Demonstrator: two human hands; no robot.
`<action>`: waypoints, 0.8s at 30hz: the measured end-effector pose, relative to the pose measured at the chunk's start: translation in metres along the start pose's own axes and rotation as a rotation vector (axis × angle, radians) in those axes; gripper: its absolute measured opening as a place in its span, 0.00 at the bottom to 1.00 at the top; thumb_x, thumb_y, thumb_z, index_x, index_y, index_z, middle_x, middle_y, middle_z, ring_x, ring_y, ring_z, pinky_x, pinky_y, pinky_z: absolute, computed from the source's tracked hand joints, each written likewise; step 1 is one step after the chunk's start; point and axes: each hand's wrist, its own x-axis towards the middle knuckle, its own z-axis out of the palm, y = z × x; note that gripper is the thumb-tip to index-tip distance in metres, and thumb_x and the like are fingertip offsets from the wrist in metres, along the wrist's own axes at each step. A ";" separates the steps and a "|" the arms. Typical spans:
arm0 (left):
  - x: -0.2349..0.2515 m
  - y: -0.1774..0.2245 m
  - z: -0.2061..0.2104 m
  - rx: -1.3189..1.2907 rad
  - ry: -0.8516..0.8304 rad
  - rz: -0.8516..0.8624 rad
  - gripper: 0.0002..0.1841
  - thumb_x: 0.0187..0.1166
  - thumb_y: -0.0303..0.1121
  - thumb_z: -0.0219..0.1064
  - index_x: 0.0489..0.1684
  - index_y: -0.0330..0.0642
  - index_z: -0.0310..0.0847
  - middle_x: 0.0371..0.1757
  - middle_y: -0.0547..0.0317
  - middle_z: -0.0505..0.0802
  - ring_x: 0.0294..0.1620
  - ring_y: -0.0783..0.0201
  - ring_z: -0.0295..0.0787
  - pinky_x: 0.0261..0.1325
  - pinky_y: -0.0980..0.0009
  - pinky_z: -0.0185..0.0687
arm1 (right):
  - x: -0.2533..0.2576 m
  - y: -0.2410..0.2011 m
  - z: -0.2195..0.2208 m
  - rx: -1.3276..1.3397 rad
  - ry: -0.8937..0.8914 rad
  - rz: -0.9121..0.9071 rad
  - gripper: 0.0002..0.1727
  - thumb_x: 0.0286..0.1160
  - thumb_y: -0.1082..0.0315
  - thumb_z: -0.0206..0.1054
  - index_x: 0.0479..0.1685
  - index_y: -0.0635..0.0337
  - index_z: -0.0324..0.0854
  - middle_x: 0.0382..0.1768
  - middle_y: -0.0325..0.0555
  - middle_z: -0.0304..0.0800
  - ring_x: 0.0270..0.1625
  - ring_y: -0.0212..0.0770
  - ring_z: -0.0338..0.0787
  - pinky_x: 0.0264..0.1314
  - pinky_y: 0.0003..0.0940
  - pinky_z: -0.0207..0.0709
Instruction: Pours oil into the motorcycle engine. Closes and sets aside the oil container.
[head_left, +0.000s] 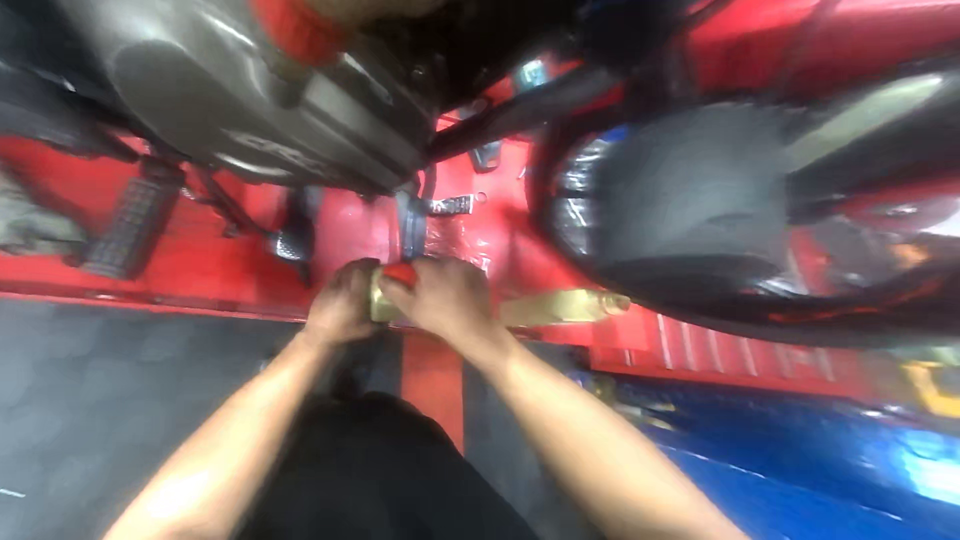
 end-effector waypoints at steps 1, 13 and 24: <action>0.002 0.000 0.004 -0.022 0.032 -0.078 0.53 0.46 0.51 0.89 0.78 0.34 0.71 0.71 0.37 0.86 0.71 0.41 0.85 0.72 0.43 0.83 | 0.006 0.005 0.002 0.098 -0.037 0.011 0.34 0.75 0.32 0.63 0.41 0.59 0.90 0.34 0.52 0.93 0.43 0.54 0.94 0.44 0.60 0.84; -0.016 0.019 -0.023 0.211 -0.430 -0.806 0.74 0.51 0.64 0.86 0.96 0.38 0.35 0.86 0.33 0.70 0.78 0.35 0.78 0.70 0.36 0.81 | -0.016 0.146 0.159 0.044 -0.418 0.229 0.23 0.76 0.57 0.72 0.71 0.49 0.85 0.75 0.59 0.80 0.70 0.64 0.85 0.67 0.69 0.80; 0.039 0.159 0.080 -0.154 -0.732 -0.101 0.53 0.65 0.64 0.77 0.91 0.42 0.61 0.83 0.45 0.78 0.84 0.48 0.73 0.85 0.45 0.69 | -0.145 0.245 -0.050 0.304 0.273 0.562 0.28 0.71 0.57 0.79 0.68 0.59 0.80 0.53 0.59 0.91 0.52 0.58 0.92 0.56 0.68 0.83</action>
